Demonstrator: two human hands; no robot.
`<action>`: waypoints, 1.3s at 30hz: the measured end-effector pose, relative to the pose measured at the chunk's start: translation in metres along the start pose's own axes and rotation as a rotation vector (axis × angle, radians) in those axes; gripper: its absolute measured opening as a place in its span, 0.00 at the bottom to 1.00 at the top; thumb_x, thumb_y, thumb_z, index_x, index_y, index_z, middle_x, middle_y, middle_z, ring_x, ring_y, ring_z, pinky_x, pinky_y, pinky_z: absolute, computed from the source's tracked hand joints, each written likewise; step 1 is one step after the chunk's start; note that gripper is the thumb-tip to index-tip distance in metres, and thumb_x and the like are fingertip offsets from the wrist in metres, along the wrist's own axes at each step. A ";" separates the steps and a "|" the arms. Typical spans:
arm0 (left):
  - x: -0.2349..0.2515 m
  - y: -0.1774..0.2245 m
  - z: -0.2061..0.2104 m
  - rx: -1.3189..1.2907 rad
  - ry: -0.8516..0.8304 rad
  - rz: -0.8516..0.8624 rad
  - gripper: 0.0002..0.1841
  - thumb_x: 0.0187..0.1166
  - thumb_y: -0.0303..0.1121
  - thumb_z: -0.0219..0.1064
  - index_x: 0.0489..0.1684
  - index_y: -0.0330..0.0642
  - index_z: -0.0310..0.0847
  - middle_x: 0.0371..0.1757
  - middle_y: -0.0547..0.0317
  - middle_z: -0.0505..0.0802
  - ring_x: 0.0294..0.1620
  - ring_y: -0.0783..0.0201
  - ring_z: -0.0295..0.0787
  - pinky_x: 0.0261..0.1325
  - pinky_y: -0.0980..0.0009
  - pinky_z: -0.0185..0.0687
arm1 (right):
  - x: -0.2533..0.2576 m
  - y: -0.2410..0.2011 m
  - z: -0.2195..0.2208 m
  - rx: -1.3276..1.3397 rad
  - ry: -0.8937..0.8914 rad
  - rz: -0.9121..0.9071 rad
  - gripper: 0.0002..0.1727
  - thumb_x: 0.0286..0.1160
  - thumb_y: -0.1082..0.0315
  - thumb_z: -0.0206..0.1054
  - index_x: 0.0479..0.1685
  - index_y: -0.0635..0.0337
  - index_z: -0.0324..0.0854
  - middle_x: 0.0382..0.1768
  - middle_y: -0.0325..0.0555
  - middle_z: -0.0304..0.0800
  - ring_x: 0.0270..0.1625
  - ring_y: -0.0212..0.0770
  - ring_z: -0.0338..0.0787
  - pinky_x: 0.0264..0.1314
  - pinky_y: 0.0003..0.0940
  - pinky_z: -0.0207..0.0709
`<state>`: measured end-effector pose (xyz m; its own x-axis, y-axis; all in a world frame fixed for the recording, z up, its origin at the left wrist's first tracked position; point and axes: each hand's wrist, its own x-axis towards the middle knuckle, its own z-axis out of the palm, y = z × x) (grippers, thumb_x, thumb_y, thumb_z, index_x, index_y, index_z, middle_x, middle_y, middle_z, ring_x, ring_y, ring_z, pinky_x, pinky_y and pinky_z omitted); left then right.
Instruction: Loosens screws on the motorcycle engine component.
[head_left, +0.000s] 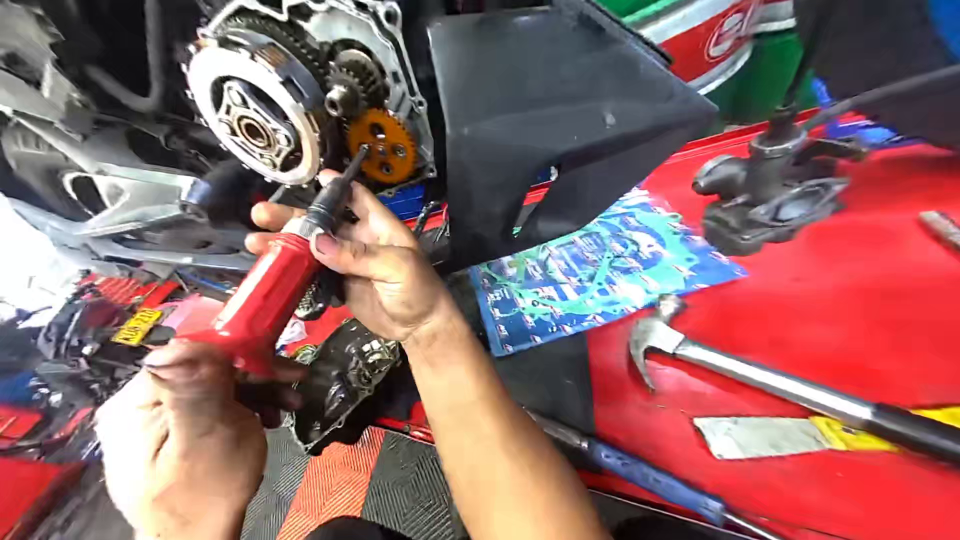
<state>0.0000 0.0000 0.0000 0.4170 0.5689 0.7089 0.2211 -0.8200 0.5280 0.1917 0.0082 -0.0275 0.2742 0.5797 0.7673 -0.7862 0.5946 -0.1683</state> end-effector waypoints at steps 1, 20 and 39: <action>0.001 0.003 0.004 -0.075 0.005 -0.080 0.35 0.89 0.66 0.33 0.41 0.49 0.80 0.19 0.60 0.91 0.12 0.61 0.87 0.11 0.65 0.85 | 0.000 0.002 -0.006 0.023 -0.034 -0.004 0.36 0.75 0.81 0.57 0.85 0.61 0.48 0.66 0.70 0.83 0.66 0.61 0.88 0.72 0.55 0.80; -0.011 0.041 0.010 0.219 -0.099 -0.021 0.30 0.79 0.72 0.56 0.30 0.55 0.85 0.15 0.69 0.88 0.10 0.66 0.85 0.09 0.66 0.83 | 0.002 -0.013 0.028 -0.221 0.211 0.112 0.34 0.85 0.64 0.63 0.84 0.57 0.49 0.45 0.59 0.90 0.47 0.51 0.94 0.59 0.48 0.89; 0.103 0.069 0.069 0.867 -0.228 0.333 0.18 0.86 0.49 0.62 0.39 0.46 0.89 0.34 0.49 0.93 0.41 0.44 0.94 0.41 0.41 0.87 | -0.077 -0.116 0.098 -1.250 0.402 0.109 0.31 0.82 0.68 0.63 0.85 0.37 0.67 0.25 0.48 0.86 0.18 0.45 0.86 0.16 0.41 0.86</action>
<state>0.1189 -0.0022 0.0775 0.7178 0.3466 0.6038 0.5980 -0.7512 -0.2797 0.2072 -0.1601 -0.0062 0.5572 0.6526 0.5135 0.1649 0.5191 -0.8386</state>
